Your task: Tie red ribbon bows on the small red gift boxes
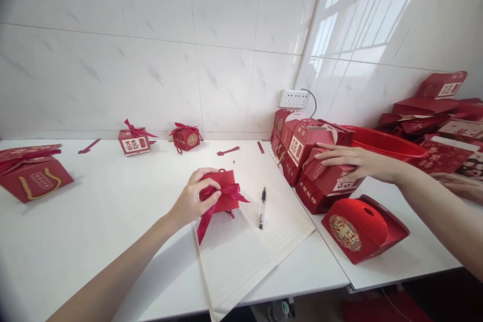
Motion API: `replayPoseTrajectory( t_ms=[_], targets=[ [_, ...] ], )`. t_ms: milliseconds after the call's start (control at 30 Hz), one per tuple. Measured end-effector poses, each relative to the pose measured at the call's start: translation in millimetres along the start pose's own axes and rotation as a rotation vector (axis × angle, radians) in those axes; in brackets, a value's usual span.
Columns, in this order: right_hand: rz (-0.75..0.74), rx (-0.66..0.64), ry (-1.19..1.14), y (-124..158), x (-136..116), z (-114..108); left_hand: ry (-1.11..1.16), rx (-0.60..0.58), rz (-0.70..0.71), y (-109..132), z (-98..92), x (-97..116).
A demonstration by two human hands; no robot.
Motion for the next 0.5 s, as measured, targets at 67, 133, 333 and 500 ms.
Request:
replayPoseTrajectory(
  t_ms=[67,133,333,500],
  targets=[
    [-0.006,-0.013,0.026,-2.5,6.4,13.0,0.002,-0.005,-0.003,0.0,0.3,0.2],
    [-0.010,-0.032,0.048,-3.6,7.3,22.5,0.004,-0.011,-0.011,-0.1,0.5,0.2],
    [0.041,0.016,0.024,-2.4,8.5,25.1,0.002,-0.018,-0.013,-0.1,0.6,0.4],
    [0.121,0.076,-0.109,-6.4,-5.5,30.1,0.024,-0.019,-0.020,0.0,1.4,-1.9]
  ],
)
Point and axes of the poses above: each hand's wrist, its own y-axis away from the middle knuckle, its own z-axis out of the palm, x = y × z, the point moved 7 cm from there along -y, towards the middle knuckle, and after that the axes turned 6 degrees about -y, right-handed, at the moved point
